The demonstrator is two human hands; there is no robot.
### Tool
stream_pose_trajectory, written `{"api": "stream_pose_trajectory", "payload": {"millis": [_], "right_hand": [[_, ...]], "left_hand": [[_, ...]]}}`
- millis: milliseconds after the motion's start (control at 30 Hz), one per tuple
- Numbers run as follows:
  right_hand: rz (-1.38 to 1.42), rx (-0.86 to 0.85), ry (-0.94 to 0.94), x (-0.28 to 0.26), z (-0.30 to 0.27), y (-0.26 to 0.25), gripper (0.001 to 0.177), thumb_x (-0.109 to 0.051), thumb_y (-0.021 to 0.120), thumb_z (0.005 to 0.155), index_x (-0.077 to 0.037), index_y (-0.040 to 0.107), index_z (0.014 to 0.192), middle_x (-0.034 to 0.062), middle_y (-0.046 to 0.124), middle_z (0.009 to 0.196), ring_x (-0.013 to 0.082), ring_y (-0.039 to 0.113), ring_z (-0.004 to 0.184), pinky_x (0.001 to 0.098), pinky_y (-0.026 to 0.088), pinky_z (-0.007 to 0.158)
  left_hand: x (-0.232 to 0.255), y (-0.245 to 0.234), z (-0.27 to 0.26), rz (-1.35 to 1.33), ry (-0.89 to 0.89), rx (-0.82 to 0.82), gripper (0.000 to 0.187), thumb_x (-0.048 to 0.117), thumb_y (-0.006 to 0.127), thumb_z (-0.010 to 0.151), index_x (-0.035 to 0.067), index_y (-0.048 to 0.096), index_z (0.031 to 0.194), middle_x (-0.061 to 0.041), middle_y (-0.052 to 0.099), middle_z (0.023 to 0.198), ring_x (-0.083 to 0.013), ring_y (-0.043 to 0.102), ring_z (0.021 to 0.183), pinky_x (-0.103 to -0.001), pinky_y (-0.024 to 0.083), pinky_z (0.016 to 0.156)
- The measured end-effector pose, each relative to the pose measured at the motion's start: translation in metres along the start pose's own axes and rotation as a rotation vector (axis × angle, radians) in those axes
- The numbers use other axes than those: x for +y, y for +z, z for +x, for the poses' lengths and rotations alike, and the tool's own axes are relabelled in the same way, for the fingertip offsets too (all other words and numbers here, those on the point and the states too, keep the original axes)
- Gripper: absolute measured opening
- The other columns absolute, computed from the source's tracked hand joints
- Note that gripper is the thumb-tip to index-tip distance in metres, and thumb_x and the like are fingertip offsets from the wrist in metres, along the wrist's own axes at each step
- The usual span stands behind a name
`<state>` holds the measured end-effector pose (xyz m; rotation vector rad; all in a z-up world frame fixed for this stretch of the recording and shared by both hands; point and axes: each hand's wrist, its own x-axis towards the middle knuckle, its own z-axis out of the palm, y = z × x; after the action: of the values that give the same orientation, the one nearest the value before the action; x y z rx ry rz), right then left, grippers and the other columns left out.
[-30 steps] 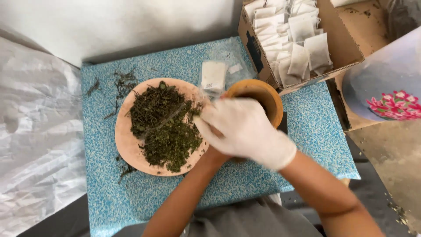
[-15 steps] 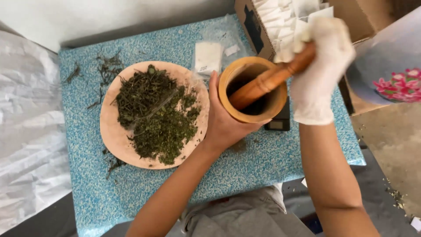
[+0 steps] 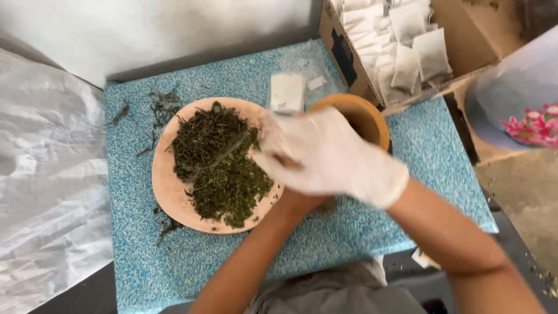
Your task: Sorting through dried tea leaves on a plate to remove debris and then grinding them into a powder using a wooden mortar and pestle.
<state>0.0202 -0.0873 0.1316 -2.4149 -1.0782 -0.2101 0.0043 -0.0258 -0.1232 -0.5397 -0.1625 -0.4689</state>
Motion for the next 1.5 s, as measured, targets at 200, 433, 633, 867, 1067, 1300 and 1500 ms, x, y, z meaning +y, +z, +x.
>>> {"api": "stream_pose_trajectory", "payload": {"millis": [200,433,633,867,1067,1300,1500], "right_hand": [[0.215,0.55,-0.107,-0.03,-0.092,0.015,0.014,-0.005,0.078,0.099,0.002,0.067,0.098,0.018,0.07,0.103,0.0342,0.074,0.086,0.0422,0.065,0.081],[0.782,1.177,0.18,0.016,-0.116,0.039,0.034,-0.014,0.055,0.114,-0.013,0.051,0.08,0.008,0.056,0.079,0.0211,0.058,0.07,0.0436,0.061,0.08],[1.194,1.192,0.652,0.049,-0.058,-0.034,0.031,-0.024,0.061,0.098,-0.017,0.045,0.073,-0.0007,0.037,0.068,0.0172,0.04,0.06,0.0369,0.046,0.067],[0.707,0.378,0.844,0.076,0.034,-0.053,0.016,-0.016,0.064,0.093,-0.009,0.063,0.079,0.0057,0.059,0.072,0.0183,0.064,0.055,0.0299,0.061,0.054],[-0.058,-0.153,0.578,0.007,0.073,-0.031,0.037,-0.034,0.053,0.12,-0.018,0.086,0.125,0.0004,0.087,0.08,0.0107,0.066,0.047,0.0262,0.061,0.047],[-0.182,0.238,-0.177,-0.019,-0.027,0.005,0.058,-0.036,0.051,0.124,-0.02,0.066,0.07,-0.0072,0.043,0.061,0.007,0.038,0.049,0.0235,0.032,0.041],[0.009,0.746,0.131,-0.005,-0.124,0.035,0.021,0.005,0.059,0.08,-0.004,0.077,0.079,0.0281,0.08,0.1,0.0459,0.084,0.097,0.0519,0.068,0.081]], "left_hand": [[-0.02,0.085,0.003,2.201,0.287,-0.052,0.101,0.039,0.075,0.11,0.008,0.009,0.18,-0.023,0.018,0.185,-0.0374,0.024,0.174,-0.056,0.02,0.147],[-0.038,0.117,0.01,2.295,0.392,-0.084,0.133,0.044,0.099,0.079,0.003,0.018,0.175,-0.025,0.034,0.178,-0.0427,0.039,0.17,-0.057,0.037,0.143],[-0.035,0.111,0.012,2.278,0.405,-0.143,0.136,0.042,0.101,0.082,0.005,0.012,0.177,-0.025,0.031,0.18,-0.0423,0.037,0.171,-0.058,0.038,0.142],[-0.034,0.113,0.011,2.304,0.449,-0.171,0.139,0.042,0.104,0.077,0.002,0.015,0.176,-0.022,0.038,0.179,-0.041,0.043,0.17,-0.057,0.043,0.141],[-0.047,0.148,0.018,2.146,0.333,-0.039,0.116,0.037,0.103,0.07,0.006,0.039,0.161,-0.015,0.057,0.152,-0.0345,0.061,0.146,-0.047,0.053,0.125],[-0.015,0.089,0.008,2.288,0.245,0.019,0.098,0.041,0.087,0.089,0.006,0.038,0.166,-0.018,0.052,0.167,-0.0366,0.049,0.16,-0.053,0.042,0.134],[-0.027,0.102,0.007,2.352,0.456,-0.164,0.13,0.054,0.096,0.084,0.007,0.019,0.177,-0.02,0.034,0.183,-0.0415,0.041,0.173,-0.058,0.037,0.147]]}}
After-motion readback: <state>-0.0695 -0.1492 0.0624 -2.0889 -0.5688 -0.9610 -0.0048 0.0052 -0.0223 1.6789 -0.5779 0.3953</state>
